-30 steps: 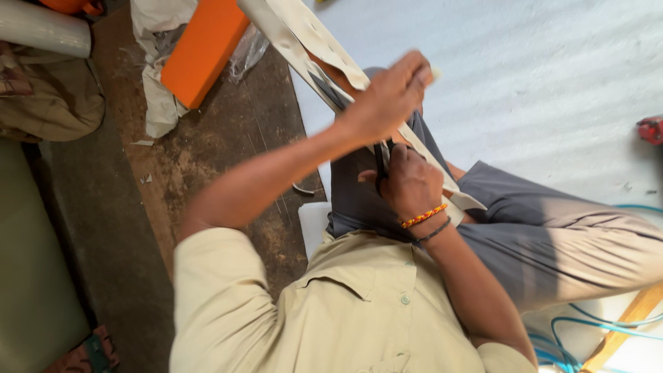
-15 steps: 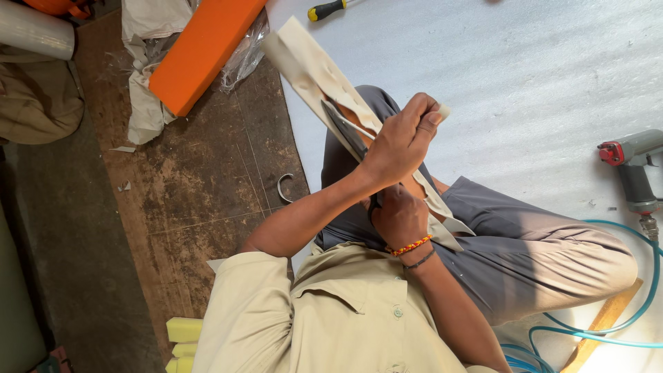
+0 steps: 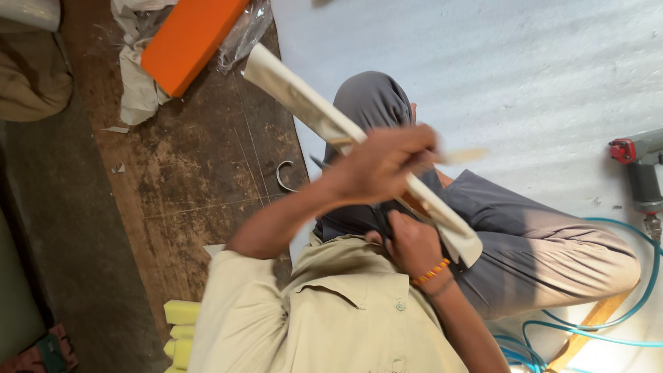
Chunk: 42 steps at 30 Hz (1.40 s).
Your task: The person sits on the floor and wraps a strip of white fabric around a long foam-backed strip, folding the edges over. They use a pneumatic nailer to staple the fabric in place along the strip and then trim the excess fabric with scissors.
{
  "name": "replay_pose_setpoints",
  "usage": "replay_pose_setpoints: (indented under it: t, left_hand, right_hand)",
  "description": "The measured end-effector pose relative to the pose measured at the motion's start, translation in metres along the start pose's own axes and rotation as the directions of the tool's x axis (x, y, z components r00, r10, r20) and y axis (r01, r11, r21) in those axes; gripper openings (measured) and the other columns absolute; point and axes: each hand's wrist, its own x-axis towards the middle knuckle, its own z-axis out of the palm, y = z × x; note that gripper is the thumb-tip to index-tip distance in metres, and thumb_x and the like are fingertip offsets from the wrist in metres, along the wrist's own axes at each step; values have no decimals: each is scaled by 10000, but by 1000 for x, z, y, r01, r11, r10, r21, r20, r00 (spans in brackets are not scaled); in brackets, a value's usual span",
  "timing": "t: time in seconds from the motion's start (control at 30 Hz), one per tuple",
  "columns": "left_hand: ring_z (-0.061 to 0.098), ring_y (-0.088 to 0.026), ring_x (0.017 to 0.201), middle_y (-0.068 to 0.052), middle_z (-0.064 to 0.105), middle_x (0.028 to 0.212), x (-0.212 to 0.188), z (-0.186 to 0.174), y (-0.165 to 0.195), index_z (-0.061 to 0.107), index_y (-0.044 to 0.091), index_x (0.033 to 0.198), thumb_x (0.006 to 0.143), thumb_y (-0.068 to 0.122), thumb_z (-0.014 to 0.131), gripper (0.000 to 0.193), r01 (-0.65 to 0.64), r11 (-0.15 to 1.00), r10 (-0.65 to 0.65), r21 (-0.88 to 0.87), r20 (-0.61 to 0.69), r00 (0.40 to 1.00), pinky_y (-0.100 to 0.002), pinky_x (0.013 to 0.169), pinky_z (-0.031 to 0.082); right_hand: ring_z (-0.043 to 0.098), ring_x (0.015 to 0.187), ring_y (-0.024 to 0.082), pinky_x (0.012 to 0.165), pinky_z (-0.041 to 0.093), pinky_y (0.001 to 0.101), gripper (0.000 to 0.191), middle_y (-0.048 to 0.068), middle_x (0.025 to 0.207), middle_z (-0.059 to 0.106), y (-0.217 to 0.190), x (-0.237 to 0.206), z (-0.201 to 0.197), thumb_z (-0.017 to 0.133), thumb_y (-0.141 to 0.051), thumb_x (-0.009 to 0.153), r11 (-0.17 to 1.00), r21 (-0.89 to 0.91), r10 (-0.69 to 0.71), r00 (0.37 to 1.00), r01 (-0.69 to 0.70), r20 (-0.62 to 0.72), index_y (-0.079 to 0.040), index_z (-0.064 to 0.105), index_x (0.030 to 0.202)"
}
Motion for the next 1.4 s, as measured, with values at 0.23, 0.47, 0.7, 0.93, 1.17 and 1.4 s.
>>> replay_pose_setpoints:
  t: [0.23, 0.47, 0.7, 0.93, 1.17, 1.4]
  left_hand:
    - [522, -275, 1459, -84, 417, 1622, -92, -174, -17, 292, 95, 1620, 1169, 100, 595, 543, 413, 406, 183, 815, -515, 837, -395, 1169, 427]
    - [496, -261, 1395, -157, 475, 1491, -89, -86, -105, 334, 40, 1616, 1142, 562, 506, 725, 253, 964, -262, -83, -459, 849, -389, 1190, 475]
    - [484, -246, 1378, -143, 501, 1483, -53, -28, -115, 401, -7, 1518, 1108, 614, 422, 745, 80, 987, -151, -143, -608, 780, -393, 1191, 378]
    - [624, -179, 1095, -95, 646, 1195, -47, -21, -116, 540, 1, 1351, 1039, 245, 701, 427, 167, 929, -349, -330, -636, 688, -333, 971, 520]
    - [647, -163, 1117, -48, 636, 1224, -25, -6, -142, 503, 22, 1372, 945, 41, 743, 490, -91, 721, -393, -687, -513, 763, -351, 938, 583]
    - [542, -101, 921, -16, 579, 1024, -13, -83, -134, 504, 35, 1334, 1021, 220, 701, 413, -48, 852, -288, -521, -543, 789, -289, 825, 502]
  right_hand:
    - [529, 576, 386, 522, 438, 434, 530, 174, 653, 565, 26, -52, -78, 845, -496, 697, 969, 115, 220, 975, -220, 15, -44, 575, 763]
    - [649, 621, 188, 562, 495, 326, 325, 75, 713, 673, 134, -18, -96, 790, -305, 918, 738, 406, 661, 698, -539, -275, -50, 598, 857]
    - [651, 610, 321, 583, 520, 437, 653, 143, 672, 674, 239, 56, -72, 882, -598, 802, 638, -29, 736, 620, -770, -270, -7, 612, 745]
    - [715, 759, 397, 629, 564, 483, 680, 208, 804, 719, 319, 70, -27, 871, -634, 745, 565, -327, 700, 650, -758, -296, -2, 654, 867]
    - [676, 953, 471, 834, 546, 540, 581, 264, 1014, 719, 328, 64, -20, 882, -446, 771, 789, -341, 457, 859, -511, -230, 2, 678, 1080]
    - [721, 703, 313, 719, 571, 427, 476, 252, 860, 739, 269, 82, -45, 874, -303, 880, 626, 226, 771, 636, -746, -33, 139, 699, 905]
